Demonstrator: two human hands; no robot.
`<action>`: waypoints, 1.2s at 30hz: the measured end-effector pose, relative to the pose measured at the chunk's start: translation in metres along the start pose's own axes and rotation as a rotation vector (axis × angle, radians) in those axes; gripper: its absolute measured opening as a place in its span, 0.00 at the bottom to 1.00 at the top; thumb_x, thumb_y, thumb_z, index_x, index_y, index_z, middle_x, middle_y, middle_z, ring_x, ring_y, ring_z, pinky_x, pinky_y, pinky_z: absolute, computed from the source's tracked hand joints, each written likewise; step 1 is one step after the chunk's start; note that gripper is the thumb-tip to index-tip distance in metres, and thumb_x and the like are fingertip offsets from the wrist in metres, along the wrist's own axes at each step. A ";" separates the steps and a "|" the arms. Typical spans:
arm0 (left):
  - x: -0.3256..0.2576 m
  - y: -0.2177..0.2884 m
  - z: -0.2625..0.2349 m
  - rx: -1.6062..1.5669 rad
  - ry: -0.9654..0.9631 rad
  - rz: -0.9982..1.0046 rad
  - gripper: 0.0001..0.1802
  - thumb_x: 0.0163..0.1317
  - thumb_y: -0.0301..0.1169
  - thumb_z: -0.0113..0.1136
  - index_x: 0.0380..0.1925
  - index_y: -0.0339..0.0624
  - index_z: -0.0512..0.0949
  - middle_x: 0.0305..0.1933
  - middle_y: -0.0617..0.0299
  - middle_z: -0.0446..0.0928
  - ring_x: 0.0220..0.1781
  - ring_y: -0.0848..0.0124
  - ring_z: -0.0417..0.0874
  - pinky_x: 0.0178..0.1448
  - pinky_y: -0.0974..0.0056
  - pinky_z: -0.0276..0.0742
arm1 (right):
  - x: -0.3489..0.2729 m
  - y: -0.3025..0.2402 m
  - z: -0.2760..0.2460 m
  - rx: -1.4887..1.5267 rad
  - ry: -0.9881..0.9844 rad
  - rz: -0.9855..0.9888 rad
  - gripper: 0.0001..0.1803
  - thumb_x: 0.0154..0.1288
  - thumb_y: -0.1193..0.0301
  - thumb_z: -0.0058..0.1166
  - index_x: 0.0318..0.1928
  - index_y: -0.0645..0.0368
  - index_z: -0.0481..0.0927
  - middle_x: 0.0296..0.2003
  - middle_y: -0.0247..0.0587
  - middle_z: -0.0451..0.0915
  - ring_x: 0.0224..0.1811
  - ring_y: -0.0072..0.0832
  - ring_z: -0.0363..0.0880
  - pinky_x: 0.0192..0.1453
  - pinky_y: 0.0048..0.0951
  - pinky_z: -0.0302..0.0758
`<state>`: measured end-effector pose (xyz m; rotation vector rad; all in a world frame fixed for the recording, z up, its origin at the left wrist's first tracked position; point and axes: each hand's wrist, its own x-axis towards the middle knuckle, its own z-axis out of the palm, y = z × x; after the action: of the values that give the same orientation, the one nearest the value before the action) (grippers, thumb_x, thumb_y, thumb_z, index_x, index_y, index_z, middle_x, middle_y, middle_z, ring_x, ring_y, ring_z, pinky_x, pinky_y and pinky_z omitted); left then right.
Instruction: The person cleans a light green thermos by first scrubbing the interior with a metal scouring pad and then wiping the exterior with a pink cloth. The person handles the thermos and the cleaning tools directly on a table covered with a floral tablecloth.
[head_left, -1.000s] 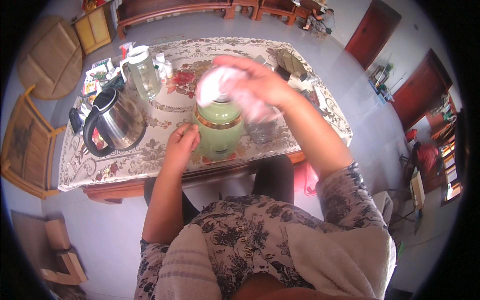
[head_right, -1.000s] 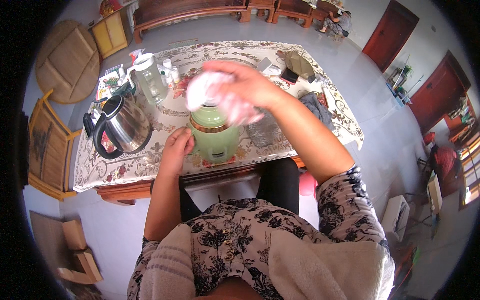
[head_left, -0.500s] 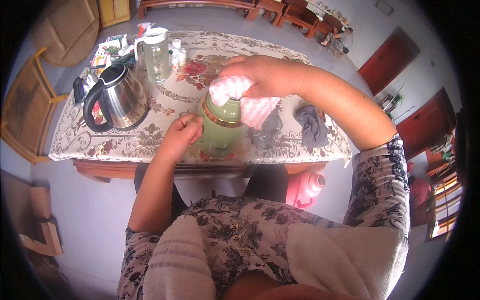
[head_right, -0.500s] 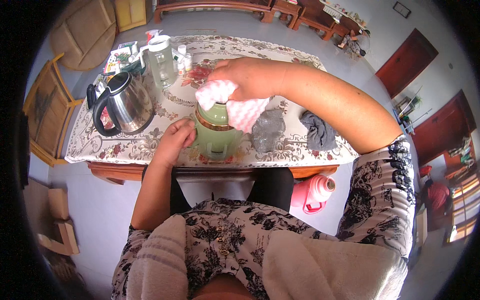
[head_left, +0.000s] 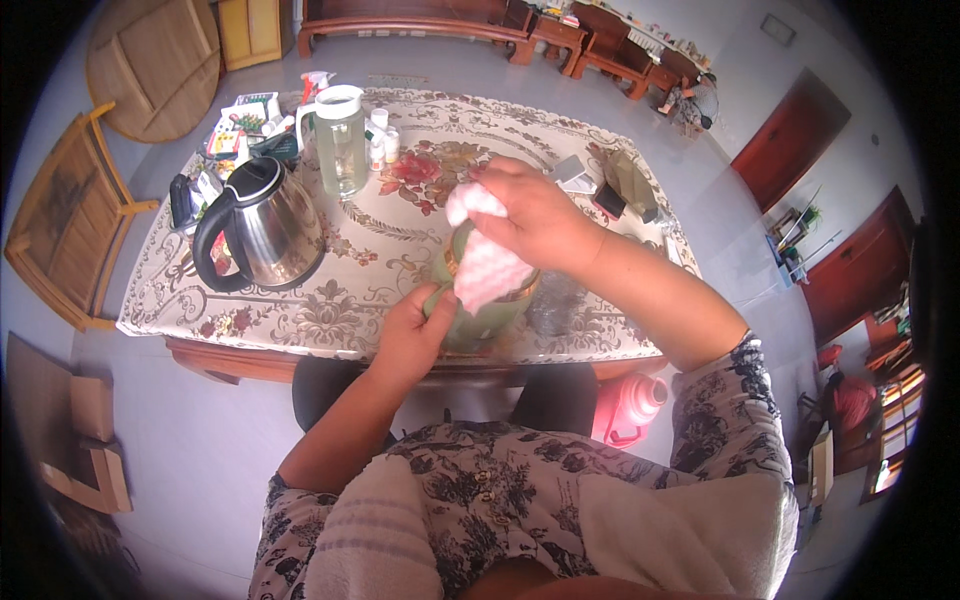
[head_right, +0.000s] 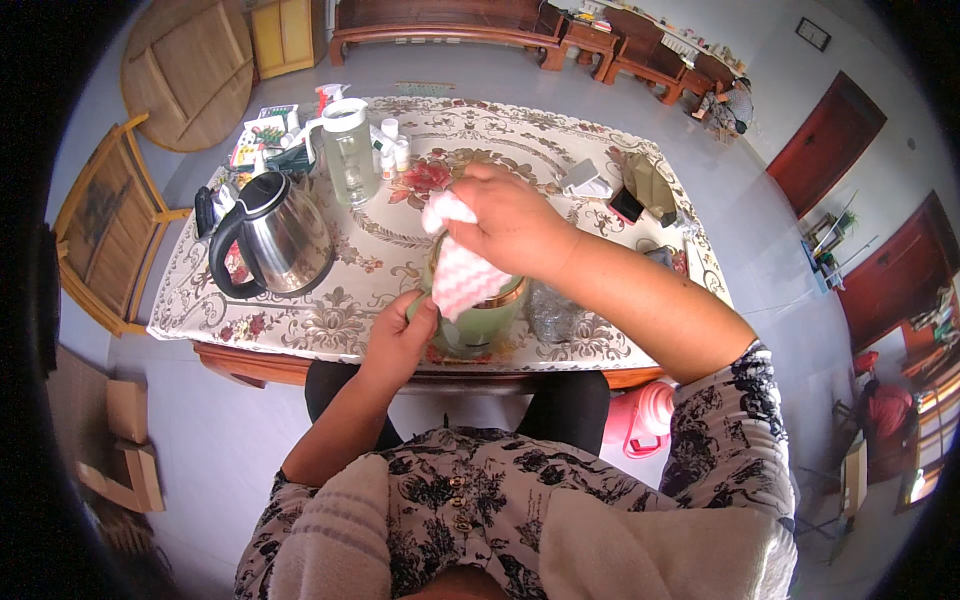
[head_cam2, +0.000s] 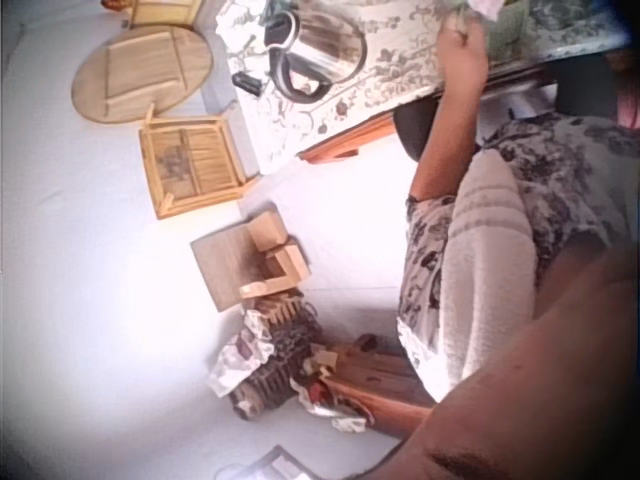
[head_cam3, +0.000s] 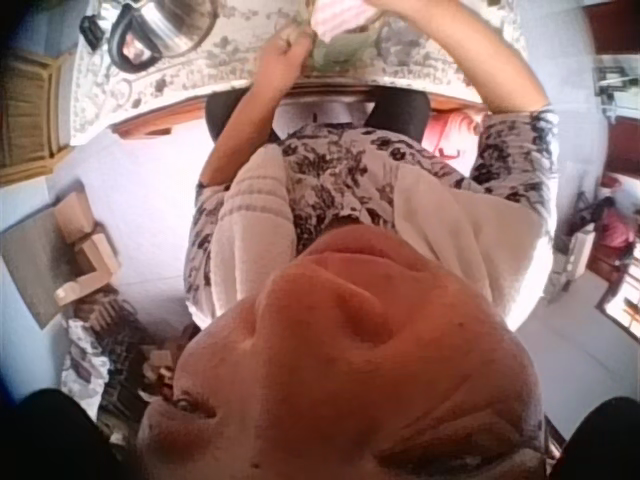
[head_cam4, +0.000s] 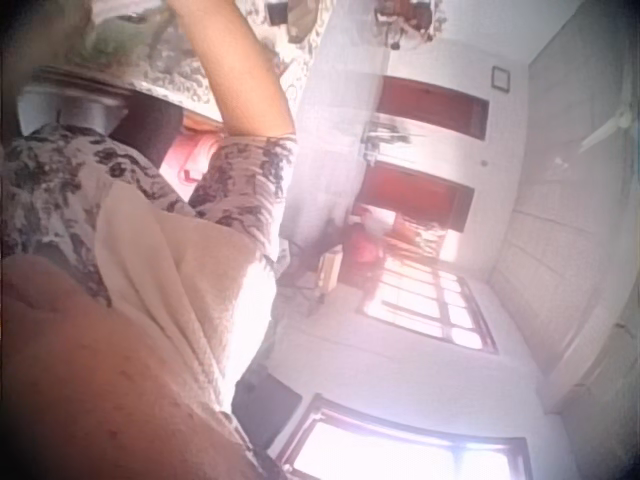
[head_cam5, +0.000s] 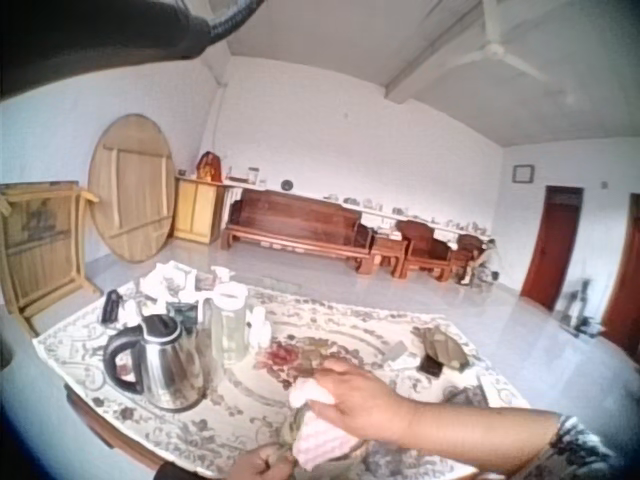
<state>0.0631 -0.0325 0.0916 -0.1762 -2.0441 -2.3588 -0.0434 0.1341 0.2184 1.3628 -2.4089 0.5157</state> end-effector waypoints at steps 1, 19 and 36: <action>-0.003 -0.003 0.001 0.035 0.001 0.039 0.16 0.71 0.36 0.49 0.23 0.43 0.68 0.21 0.73 0.63 0.24 0.81 0.59 0.29 0.73 0.57 | 0.002 -0.007 0.001 -0.064 0.013 0.018 0.18 0.63 0.58 0.52 0.37 0.64 0.77 0.37 0.53 0.77 0.40 0.49 0.76 0.44 0.45 0.73; -0.002 -0.002 0.001 -0.047 0.009 0.028 0.16 0.70 0.38 0.50 0.23 0.44 0.68 0.19 0.73 0.62 0.22 0.83 0.59 0.27 0.74 0.54 | -0.037 0.009 -0.043 1.100 -0.138 0.672 0.32 0.61 0.76 0.51 0.67 0.67 0.61 0.51 0.44 0.78 0.49 0.26 0.78 0.52 0.27 0.75; -0.001 0.008 0.001 -0.038 -0.006 -0.086 0.17 0.70 0.38 0.50 0.23 0.44 0.69 0.18 0.73 0.63 0.21 0.83 0.59 0.27 0.73 0.56 | -0.001 0.002 -0.063 0.102 -0.490 0.280 0.26 0.47 0.66 0.68 0.47 0.60 0.75 0.37 0.40 0.81 0.38 0.27 0.79 0.43 0.28 0.76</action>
<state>0.0645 -0.0325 0.0994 -0.0975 -2.0511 -2.4506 -0.0381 0.1646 0.2736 1.3190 -3.0367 0.4118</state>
